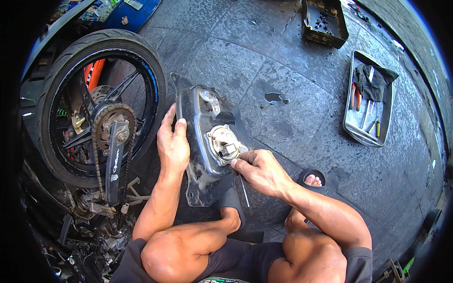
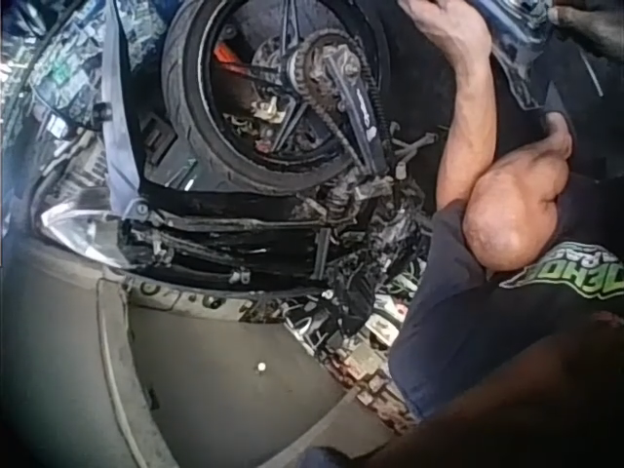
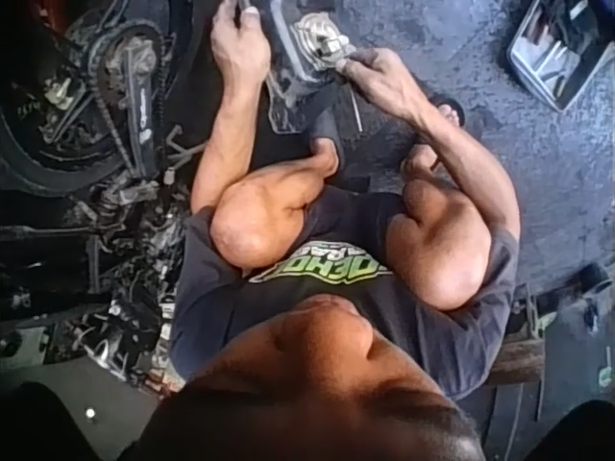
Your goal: Remove and disassemble the fuel pump assembly from a motorcycle fuel tank.
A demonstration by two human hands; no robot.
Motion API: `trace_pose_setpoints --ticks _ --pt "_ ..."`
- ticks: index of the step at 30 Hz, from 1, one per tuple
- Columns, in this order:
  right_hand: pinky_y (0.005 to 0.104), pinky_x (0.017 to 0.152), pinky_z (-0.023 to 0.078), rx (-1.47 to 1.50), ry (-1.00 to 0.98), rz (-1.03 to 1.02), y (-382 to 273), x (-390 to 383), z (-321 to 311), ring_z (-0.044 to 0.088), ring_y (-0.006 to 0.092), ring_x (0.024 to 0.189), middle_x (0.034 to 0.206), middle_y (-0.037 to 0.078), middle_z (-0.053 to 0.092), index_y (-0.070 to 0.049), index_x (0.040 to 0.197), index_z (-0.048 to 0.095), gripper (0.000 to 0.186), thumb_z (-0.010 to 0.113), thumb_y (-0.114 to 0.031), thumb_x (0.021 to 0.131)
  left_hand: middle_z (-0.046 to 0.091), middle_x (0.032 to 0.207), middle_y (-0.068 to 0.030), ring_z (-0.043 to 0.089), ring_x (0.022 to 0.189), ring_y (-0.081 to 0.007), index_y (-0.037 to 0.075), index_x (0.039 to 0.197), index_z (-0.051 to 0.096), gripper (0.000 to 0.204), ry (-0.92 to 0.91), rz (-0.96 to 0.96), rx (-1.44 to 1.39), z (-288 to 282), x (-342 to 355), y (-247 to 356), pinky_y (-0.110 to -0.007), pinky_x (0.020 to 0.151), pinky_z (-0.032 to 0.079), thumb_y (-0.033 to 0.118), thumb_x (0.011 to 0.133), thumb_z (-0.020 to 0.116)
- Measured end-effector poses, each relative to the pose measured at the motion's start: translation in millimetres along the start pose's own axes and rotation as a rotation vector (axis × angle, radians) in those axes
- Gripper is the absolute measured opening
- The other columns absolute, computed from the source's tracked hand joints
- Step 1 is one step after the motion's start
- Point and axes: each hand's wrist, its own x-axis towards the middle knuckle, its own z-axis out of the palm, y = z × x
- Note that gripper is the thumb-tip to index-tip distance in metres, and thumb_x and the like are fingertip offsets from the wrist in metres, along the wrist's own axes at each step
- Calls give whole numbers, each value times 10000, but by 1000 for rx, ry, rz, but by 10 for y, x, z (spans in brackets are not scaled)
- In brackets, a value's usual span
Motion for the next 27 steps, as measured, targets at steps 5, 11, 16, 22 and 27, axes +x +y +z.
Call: trace_pose_setpoints --ticks 5,11,16,22,27 --pt "360 578 446 -38 21 17 -65 -25 -20 507 105 599 596 56 548 65 916 704 388 579 -300 956 510 1397 -250 500 1314 -361 -92 1371 492 434 3 28 2 34 -16 8 -406 1126 373 42 958 496" --pt "292 459 366 4 1 174 -229 -44 14 461 76 485 551 5 514 23 786 650 381 565 -285 992 510 1394 -240 500 1312 -356 -95 1366 489 429 11 24 42 32 -77 88 -407 1124 376 25 954 493" --pt "367 540 433 -188 119 10 -233 -165 125 511 112 554 578 45 537 44 963 630 319 518 -249 1020 496 1404 -244 491 1318 -362 -92 1366 488 430 20 8 -35 73 -71 58 -408 1120 380 37 956 506" --pt "540 662 498 -352 398 -129 -75 -108 483 648 474 748 819 291 656 9 1031 566 235 523 -220 1002 576 1312 -273 557 1251 -385 -112 1322 523 398 36 57 -25 -8 14 77 -404 1091 412 28 950 507" --pt "409 515 484 -789 366 -973 428 437 157 615 315 597 735 107 577 -61 817 533 196 708 -149 835 587 1318 -287 556 1265 -399 -102 1313 549 400 2 91 68 -82 111 17 -402 1097 410 45 943 520"
